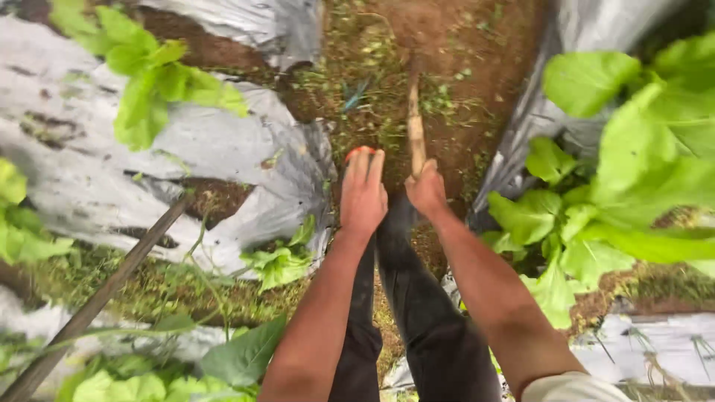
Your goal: The person uses a hoe to clear weeds and grass from the soil between rows of plants in a garden. They repeatedly swing the tool to chop and scrape the ground, occasionally pausing to gather the uprooted vegetation by hand and toss it aside.
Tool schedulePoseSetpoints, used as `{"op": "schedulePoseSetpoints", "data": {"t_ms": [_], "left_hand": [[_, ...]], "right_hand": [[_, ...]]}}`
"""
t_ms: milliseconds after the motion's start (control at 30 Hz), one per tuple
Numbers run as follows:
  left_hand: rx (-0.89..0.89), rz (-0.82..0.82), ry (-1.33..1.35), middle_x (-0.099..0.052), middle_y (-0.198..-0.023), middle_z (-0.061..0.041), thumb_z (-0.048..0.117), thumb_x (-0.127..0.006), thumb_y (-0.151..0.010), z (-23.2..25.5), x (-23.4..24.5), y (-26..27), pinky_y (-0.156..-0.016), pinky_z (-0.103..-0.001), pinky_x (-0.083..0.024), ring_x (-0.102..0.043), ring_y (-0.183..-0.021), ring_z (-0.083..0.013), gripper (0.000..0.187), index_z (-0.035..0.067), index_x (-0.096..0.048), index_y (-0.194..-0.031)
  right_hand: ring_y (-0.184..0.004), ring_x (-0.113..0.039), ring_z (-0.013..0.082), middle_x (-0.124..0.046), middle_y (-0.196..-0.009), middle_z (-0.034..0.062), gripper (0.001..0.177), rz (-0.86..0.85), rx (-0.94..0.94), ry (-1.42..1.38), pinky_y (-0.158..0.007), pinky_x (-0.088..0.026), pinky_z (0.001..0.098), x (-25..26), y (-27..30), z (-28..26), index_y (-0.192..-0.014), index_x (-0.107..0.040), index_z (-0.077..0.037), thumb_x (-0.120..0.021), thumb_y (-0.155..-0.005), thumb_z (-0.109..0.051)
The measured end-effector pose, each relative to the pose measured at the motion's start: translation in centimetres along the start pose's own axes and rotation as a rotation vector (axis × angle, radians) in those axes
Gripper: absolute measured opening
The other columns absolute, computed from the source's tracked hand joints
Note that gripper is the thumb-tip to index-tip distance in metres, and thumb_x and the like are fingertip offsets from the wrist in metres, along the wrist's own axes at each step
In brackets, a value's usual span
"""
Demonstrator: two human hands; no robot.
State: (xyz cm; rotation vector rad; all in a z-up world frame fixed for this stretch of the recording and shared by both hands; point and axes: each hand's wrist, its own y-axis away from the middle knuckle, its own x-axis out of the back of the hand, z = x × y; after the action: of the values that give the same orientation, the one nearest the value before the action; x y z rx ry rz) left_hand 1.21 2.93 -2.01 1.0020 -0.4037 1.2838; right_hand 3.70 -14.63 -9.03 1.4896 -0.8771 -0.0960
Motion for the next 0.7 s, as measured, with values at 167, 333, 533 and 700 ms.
{"op": "schedulePoseSetpoints", "data": {"t_ms": [167,333,533,700], "left_hand": [[0.022,-0.099,-0.083,-0.008,-0.171,-0.021,0.003,-0.06,-0.098,1.9,2.3,-1.7,-0.125,-0.058,-0.026,-0.011,-0.159,-0.0424,0.082,0.014,-0.017,-0.167],[-0.073,-0.161,-0.125,0.005,-0.175,-0.016,0.004,-0.066,-0.093,1.6,-1.5,-2.1,-0.129,-0.059,-0.018,0.0,-0.162,-0.0374,0.095,0.02,-0.009,-0.168],[-0.042,-0.41,-0.188,-0.035,-0.163,-0.013,0.017,-0.062,-0.094,-2.1,-8.5,2.7,-0.126,-0.057,-0.031,-0.031,-0.154,-0.0356,0.068,0.015,-0.037,-0.157],[0.082,-0.377,-0.133,-0.049,-0.147,-0.009,0.025,-0.066,-0.094,-3.0,-8.3,6.1,-0.112,-0.051,-0.048,-0.047,-0.143,-0.0334,0.054,0.021,-0.052,-0.146]], "right_hand": [[-0.098,-0.071,0.0483,-0.07,-0.104,0.0318,0.052,-0.018,0.032,0.124,-0.079,-0.054,0.0609,0.3,8.8,9.0,-0.14,-0.041,0.003,-0.06,-0.096,-0.017],[-0.084,-0.071,0.0516,-0.068,-0.086,0.0319,0.035,0.018,0.017,0.195,-0.07,-0.053,0.0653,0.7,13.0,11.6,-0.122,-0.045,0.002,-0.057,-0.098,-0.02],[-0.067,-0.073,0.039,-0.069,-0.073,0.0201,0.032,0.299,0.19,0.168,-0.052,-0.056,0.0518,6.0,10.9,4.1,-0.114,-0.048,-0.005,-0.064,-0.094,-0.024],[-0.055,-0.061,0.017,-0.06,-0.078,0.0037,0.028,0.563,0.317,-0.104,-0.046,-0.051,0.0303,14.5,3.0,-5.5,-0.12,-0.049,-0.007,-0.069,-0.101,-0.014]]}}
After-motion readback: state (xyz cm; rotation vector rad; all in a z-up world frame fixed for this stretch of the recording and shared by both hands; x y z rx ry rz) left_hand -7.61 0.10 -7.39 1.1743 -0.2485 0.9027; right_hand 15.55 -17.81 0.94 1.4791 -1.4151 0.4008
